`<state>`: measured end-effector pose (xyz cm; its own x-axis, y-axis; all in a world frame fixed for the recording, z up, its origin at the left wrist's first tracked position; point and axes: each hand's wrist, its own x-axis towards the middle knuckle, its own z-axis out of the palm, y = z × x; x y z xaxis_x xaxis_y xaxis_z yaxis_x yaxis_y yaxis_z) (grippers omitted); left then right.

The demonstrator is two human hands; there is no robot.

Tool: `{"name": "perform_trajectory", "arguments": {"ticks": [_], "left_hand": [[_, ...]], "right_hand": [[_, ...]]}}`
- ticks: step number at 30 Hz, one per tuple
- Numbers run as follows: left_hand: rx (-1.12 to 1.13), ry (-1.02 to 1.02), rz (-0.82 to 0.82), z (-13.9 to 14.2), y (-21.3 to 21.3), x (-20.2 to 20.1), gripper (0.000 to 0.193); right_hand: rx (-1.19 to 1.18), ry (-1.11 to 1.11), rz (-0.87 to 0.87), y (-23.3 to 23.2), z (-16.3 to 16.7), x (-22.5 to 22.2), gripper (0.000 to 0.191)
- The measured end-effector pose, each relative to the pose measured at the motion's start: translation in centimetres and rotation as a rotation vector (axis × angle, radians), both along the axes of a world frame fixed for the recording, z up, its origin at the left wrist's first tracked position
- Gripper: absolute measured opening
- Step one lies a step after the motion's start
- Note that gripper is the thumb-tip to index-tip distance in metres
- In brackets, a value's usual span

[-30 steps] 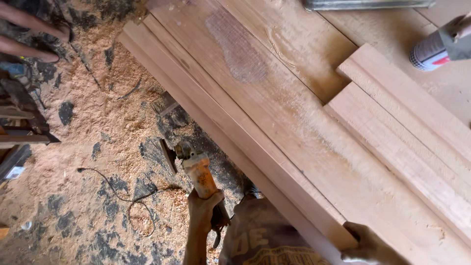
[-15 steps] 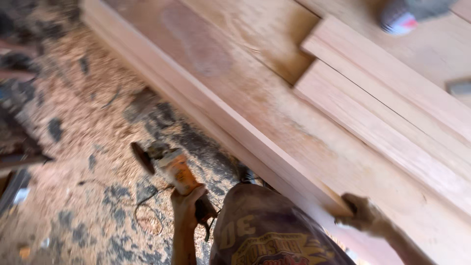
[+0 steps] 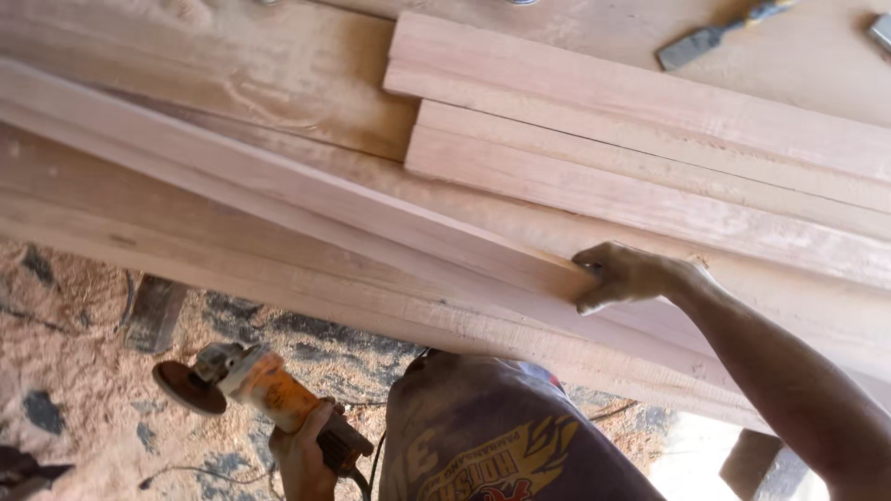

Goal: The person uses an angle grinder with a sanding disc to sand the surfaces of several wooden planks. They move the tool along the length of each plank, flip pieces to sand different sides, and reposition the planks on the workbench as they work.

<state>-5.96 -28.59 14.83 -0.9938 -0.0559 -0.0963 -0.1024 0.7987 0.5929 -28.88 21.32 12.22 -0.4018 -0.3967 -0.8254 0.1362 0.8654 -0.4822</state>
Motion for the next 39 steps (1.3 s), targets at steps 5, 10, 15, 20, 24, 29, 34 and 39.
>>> {"name": "perform_trajectory", "arguments": {"ticks": [5,10,15,20,24,29,34,39], "left_hand": [[0.362,-0.380,0.398,0.5,1.8,-2.0,0.026],[0.843,-0.410,0.895,-1.1,5.4,-4.7,0.029],[0.943,-0.425,0.789,-2.3,6.6,-4.8,0.036],[0.873,-0.518,0.653,-3.0,5.9,-3.8,0.038],[0.828,-0.522,0.688,-2.8,6.3,-2.9,0.043],[0.744,-0.519,0.639,-2.5,6.6,-2.2,0.046],[0.630,-0.619,0.522,-3.1,6.6,-2.3,0.045],[0.723,-0.637,0.291,-4.1,7.9,-2.1,0.044]], "right_hand": [[0.043,0.855,-0.529,4.0,6.2,0.1,0.022],[-0.295,1.496,-0.982,10.2,9.3,6.4,0.018],[0.332,1.140,-0.690,7.1,3.3,15.0,0.044],[0.665,0.833,-0.489,8.1,-4.9,17.7,0.096],[0.662,0.805,-0.369,12.9,-7.4,18.5,0.084],[0.630,0.855,-0.269,15.0,-9.3,19.5,0.074],[0.735,1.021,-0.381,15.7,-11.1,18.6,0.055],[0.399,0.974,-0.533,4.9,-8.7,18.8,0.063]]}}
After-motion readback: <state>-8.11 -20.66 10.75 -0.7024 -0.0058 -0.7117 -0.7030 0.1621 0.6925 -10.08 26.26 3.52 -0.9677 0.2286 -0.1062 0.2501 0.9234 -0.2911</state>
